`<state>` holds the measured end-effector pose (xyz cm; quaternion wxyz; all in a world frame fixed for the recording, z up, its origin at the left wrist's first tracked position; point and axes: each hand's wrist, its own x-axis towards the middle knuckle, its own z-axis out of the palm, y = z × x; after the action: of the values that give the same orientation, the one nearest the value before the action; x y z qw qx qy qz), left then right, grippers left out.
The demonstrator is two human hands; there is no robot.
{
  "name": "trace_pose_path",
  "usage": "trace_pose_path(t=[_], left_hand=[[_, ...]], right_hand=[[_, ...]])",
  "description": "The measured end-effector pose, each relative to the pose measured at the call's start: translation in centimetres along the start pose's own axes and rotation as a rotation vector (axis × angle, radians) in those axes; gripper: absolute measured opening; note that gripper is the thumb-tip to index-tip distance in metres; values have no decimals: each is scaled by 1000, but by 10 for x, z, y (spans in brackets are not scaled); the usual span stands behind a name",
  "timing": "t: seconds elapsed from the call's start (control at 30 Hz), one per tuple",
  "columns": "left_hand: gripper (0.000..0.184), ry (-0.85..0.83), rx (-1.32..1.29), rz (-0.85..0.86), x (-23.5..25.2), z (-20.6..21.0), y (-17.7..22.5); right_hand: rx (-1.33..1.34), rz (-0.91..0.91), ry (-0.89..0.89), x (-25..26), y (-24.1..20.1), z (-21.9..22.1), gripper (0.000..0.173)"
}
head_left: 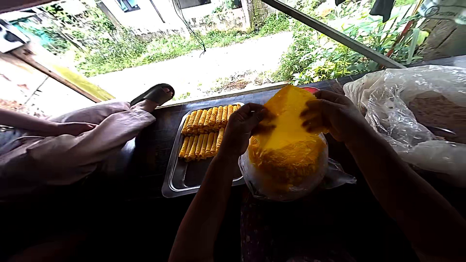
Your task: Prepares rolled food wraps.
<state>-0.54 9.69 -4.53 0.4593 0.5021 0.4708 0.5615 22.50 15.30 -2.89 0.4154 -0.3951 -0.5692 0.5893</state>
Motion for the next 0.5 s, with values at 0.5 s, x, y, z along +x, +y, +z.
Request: trace_pose_path(t=[0.5], left_hand=[[16, -152, 1028, 626, 10, 22, 57]], right_hand=[[-689, -295, -203, 40, -57, -26, 17]])
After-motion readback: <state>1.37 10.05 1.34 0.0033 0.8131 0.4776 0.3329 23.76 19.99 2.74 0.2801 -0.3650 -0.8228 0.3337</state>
